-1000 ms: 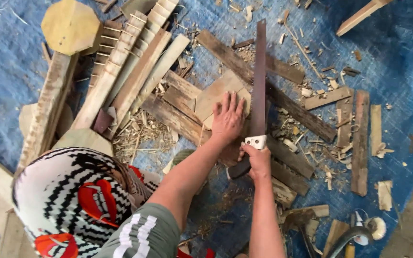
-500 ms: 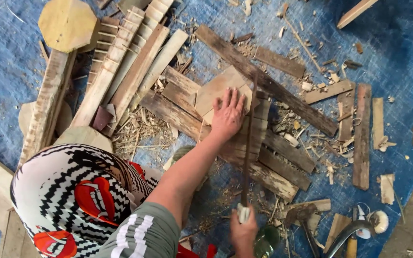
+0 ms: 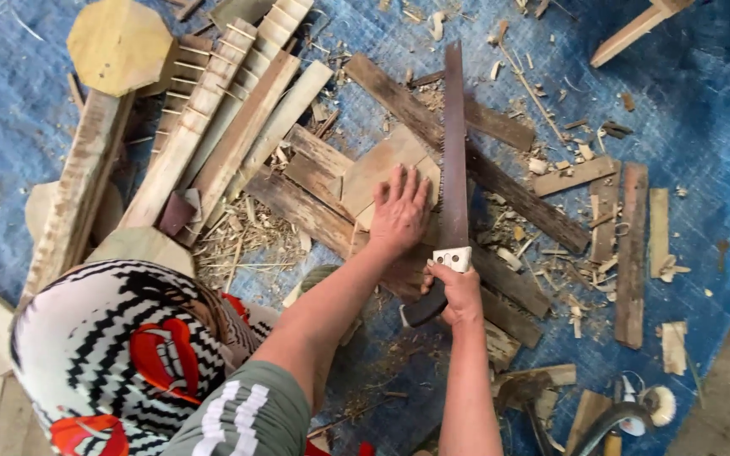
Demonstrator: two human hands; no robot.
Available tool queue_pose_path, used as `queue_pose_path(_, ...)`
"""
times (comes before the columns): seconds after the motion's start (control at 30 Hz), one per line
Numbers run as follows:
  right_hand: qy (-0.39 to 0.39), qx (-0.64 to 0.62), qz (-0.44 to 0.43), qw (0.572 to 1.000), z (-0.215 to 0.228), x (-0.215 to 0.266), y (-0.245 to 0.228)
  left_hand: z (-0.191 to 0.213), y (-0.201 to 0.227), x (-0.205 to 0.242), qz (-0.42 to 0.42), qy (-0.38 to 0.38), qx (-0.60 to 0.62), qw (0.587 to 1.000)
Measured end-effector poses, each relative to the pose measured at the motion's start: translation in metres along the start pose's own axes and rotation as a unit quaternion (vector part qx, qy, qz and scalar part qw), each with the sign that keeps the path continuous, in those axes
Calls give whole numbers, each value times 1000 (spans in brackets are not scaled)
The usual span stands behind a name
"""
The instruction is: The person saws a piece of wood and then uses a curved blade to shave and shape a wooden component.
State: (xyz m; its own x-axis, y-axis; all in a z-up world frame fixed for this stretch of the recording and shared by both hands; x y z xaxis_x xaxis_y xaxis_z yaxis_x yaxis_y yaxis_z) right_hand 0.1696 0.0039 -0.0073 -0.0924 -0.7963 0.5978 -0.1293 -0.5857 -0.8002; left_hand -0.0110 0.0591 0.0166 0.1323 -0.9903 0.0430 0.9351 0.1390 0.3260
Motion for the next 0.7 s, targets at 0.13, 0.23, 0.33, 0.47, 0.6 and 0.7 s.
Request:
queue_pose_path(0.13,44,96,83,991,-5,5,1,-1,2,-2,-1,-2,12,1000)
queue_pose_path(0.23,98,351,39,930,10,24,9,-8,1,-5,-5,-16,8,1000)
queue_pose_path(0.33,82,420,-18,904,36,76,42,-11,2,-9,7,-24,12,1000)
queue_pose_path(0.47,120,429,-30,895,85,168,102,-14,2,-6,12,-27,13,999)
queue_pose_path(0.6,172,415,-78,890,114,195,122,-1,3,0,-13,-22,4,1000)
queue_pose_path(0.7,176,454,-77,870,128,172,138,2,6,4,-26,-31,14,999)
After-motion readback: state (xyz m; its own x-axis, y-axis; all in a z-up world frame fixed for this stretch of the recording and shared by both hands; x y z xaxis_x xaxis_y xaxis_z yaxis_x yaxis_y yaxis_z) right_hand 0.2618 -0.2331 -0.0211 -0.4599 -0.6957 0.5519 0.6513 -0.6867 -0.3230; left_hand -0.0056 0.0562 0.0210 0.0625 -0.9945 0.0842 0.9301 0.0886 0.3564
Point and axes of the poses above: each hand's wrist, its own x-axis away from the middle knuckle, its own z-axis out of the back of the hand, y = z × x, the point moved 6 cm from there along -x, towards the middle knuckle, and after that the axes turned 3 degrees about -x, right-handed, at the moved point
